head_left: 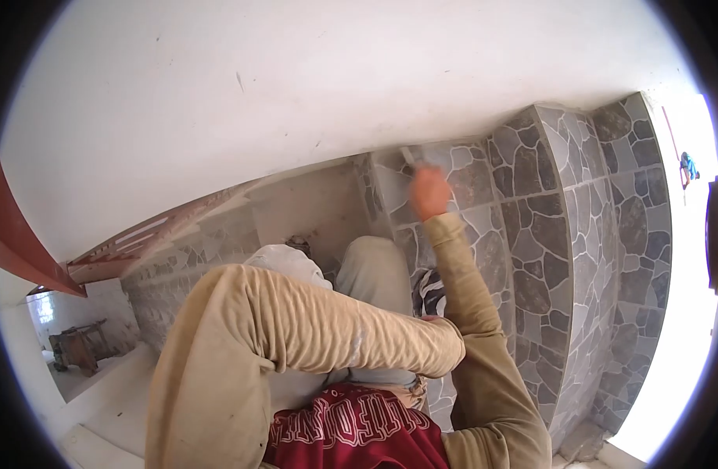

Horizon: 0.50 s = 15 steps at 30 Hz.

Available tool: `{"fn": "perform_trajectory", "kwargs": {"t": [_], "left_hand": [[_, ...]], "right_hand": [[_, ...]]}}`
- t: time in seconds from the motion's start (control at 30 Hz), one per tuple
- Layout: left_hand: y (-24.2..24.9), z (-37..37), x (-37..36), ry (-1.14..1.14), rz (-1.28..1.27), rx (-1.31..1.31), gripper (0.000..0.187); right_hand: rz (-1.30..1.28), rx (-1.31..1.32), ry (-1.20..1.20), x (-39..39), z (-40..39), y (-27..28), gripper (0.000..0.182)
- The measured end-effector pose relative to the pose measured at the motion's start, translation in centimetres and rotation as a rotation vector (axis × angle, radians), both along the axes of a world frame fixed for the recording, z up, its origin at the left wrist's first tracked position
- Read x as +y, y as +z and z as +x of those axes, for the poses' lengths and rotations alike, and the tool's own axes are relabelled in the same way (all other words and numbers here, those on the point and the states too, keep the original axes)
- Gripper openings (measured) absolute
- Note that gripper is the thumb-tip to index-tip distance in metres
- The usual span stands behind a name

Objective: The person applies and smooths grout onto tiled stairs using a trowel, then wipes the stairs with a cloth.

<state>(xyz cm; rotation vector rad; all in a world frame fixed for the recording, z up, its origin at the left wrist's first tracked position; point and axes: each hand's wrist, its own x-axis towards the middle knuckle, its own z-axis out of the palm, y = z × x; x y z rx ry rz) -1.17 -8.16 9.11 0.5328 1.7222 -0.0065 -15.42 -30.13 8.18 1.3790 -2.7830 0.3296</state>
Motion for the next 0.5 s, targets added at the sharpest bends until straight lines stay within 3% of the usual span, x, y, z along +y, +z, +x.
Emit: {"fn": "perform_trajectory", "kwargs": {"t": [0.03, 0.13, 0.23, 0.3, 0.37, 0.5], "left_hand": [[-1.2, 0.2, 1.1, -0.018, -0.006, -0.003, 0.036], [-4.5, -1.1, 4.9, 0.38, -0.587, 0.029, 0.038], [-8.2, -1.1, 9.6, 0.811, -1.178, 0.045, 0.04], [-8.4, -1.0, 9.5, 0.797, -1.176, 0.001, 0.039], [-8.3, -1.3, 9.5, 0.763, -1.157, -0.053, 0.038], [-8.1, -2.1, 9.3, 0.685, -1.112, -0.15, 0.037]], "right_hand": [[-0.113, 0.041, 0.142, -0.4, 3.1, 0.0, 0.021], [-0.052, -0.128, 0.199, -0.4, 5.0, 3.3, 0.022], [-0.023, -0.048, 0.055, 1.5, 1.8, 3.4, 0.025], [0.009, -0.027, -0.052, 1.0, 0.9, 1.6, 0.025], [-0.077, -0.007, 0.048, 0.4, 1.0, 0.0, 0.026], [-0.125, -0.136, 0.277, -0.5, 5.4, 3.7, 0.015]]}}
